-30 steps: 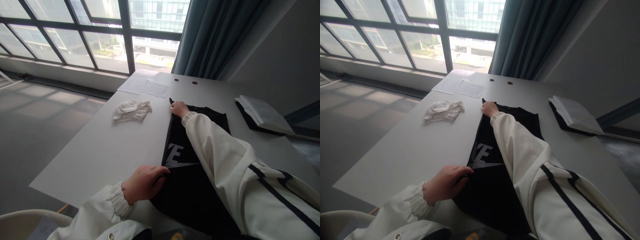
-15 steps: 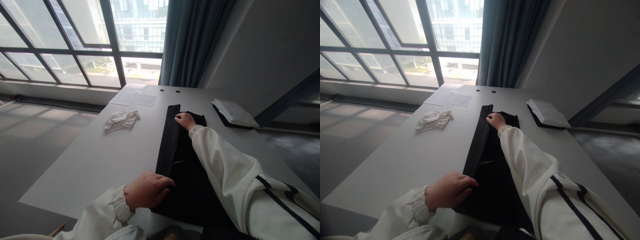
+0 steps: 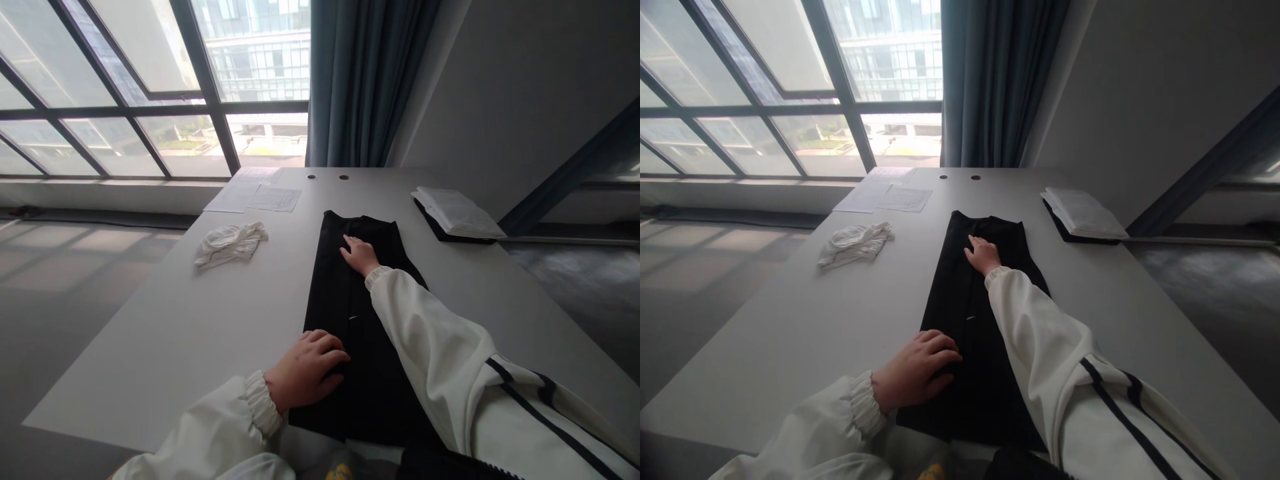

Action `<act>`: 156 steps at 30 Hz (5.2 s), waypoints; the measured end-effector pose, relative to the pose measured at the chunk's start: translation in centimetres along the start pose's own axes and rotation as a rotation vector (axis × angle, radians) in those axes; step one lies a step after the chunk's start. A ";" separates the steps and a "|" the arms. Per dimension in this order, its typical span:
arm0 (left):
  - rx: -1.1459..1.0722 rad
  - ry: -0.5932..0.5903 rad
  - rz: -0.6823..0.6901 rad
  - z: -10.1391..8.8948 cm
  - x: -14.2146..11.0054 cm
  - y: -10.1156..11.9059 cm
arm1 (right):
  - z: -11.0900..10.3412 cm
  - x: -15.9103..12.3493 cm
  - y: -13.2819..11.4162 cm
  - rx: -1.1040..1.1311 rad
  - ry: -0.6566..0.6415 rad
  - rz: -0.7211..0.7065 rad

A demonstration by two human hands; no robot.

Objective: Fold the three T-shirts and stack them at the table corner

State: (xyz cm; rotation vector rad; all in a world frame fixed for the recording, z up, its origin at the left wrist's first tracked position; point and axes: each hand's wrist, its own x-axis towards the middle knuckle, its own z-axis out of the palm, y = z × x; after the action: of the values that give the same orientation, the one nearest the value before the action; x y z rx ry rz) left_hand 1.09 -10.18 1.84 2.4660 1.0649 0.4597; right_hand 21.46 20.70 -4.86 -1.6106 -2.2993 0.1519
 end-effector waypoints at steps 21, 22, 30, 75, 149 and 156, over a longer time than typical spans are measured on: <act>0.112 -0.030 -0.027 0.9 -0.2 -0.5 | 0.7 4.5 -3.1 0.061 -0.097 -0.104; 0.116 -0.021 -0.051 1.0 -0.3 -0.5 | 1.0 4.5 -3.2 0.045 -0.095 -0.087; 0.261 0.061 -0.207 3.4 -1.1 -1.6 | 2.3 3.6 -2.6 -0.023 -0.103 -0.045; 0.383 0.097 -0.247 0.9 -5.7 -5.3 | -6.8 -7.4 20.4 -0.001 0.118 0.100; -0.052 -0.148 0.067 1.3 -2.1 0.5 | -1.1 2.4 8.2 0.010 -0.082 0.004; -0.194 -0.106 0.091 0.7 -1.6 0.5 | -2.6 1.1 6.3 -0.004 0.123 -0.048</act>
State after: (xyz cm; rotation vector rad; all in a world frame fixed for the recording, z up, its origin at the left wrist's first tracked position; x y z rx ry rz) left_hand 0.61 -11.87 1.26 2.3456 0.8279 0.4335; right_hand 27.60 23.72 -3.88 -1.5206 -2.2441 0.0366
